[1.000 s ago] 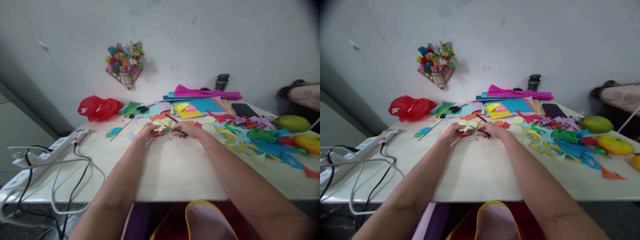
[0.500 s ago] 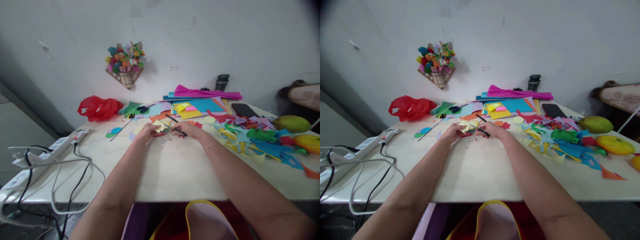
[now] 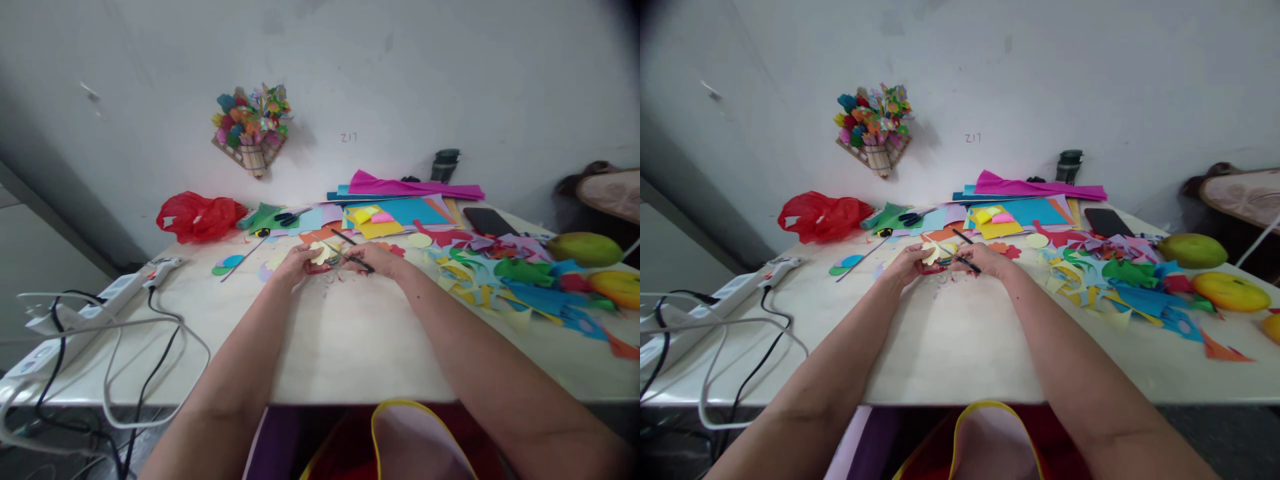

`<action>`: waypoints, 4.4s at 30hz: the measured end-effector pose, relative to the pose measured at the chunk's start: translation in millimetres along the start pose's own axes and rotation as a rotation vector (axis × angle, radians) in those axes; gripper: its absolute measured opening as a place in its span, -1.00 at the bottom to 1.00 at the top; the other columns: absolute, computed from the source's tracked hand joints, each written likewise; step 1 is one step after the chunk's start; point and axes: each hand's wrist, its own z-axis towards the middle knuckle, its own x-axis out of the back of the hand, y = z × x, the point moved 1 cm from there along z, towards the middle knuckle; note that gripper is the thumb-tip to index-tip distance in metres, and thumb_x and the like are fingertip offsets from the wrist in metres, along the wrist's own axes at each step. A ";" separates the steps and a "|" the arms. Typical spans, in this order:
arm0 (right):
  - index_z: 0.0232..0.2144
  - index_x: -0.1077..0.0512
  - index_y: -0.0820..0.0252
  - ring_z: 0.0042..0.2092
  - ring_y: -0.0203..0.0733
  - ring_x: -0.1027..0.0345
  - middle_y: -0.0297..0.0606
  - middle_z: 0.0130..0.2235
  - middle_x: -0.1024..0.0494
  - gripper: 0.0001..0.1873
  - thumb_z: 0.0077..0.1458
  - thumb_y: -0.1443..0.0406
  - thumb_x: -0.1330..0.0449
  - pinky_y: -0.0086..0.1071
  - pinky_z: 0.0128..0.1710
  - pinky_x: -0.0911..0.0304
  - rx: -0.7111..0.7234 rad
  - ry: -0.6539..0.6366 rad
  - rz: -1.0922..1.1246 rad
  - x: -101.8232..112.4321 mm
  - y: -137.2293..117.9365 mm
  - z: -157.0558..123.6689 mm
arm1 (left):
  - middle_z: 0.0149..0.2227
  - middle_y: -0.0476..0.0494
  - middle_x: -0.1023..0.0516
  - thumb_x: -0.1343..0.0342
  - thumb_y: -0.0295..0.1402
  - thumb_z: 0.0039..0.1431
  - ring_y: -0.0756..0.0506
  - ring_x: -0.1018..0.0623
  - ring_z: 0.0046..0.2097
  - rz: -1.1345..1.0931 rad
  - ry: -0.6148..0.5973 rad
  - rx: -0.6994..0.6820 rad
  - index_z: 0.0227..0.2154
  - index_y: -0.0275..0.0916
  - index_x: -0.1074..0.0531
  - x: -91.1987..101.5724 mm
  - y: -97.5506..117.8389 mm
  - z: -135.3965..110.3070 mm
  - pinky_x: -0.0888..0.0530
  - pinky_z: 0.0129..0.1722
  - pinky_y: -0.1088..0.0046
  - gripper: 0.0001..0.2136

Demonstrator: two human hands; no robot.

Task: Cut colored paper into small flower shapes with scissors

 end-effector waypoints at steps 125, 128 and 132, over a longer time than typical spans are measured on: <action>-0.37 -0.41 0.18 -0.63 -0.37 -0.20 -0.54 -0.67 -0.33 -0.68 -0.33 0.39 -0.26 -0.45 -0.58 -0.22 0.156 0.421 0.356 -19.7 -8.3 10.7 | -0.59 -0.10 -0.49 -0.45 -0.21 -0.39 0.00 -0.47 -0.54 0.261 0.016 -0.117 -0.60 -0.34 -0.46 -0.6 7.6 0.4 -0.41 -0.49 0.49 -0.64; -0.38 -0.40 0.20 -0.62 -0.35 -0.26 -0.51 -0.65 -0.39 -0.67 -0.33 0.43 -0.29 -0.45 -0.57 -0.26 0.136 0.419 0.365 -18.4 -8.3 9.0 | -0.59 -0.05 -0.49 -0.44 -0.22 -0.38 0.00 -0.48 -0.51 0.255 0.044 -0.155 -0.59 -0.32 -0.45 4.2 11.6 0.1 -0.44 -0.43 0.46 -0.66; -0.36 -0.38 0.20 -0.64 -0.32 -0.32 -0.46 -0.63 -0.46 -0.57 -0.38 0.39 -0.41 -0.45 -0.62 -0.25 0.092 0.428 0.360 -15.9 -3.0 10.6 | -0.56 -0.04 -0.50 -0.45 -0.17 -0.40 0.02 -0.48 -0.48 0.278 0.085 -0.203 -0.59 -0.32 -0.45 16.9 16.8 1.1 -0.44 -0.39 0.47 -0.62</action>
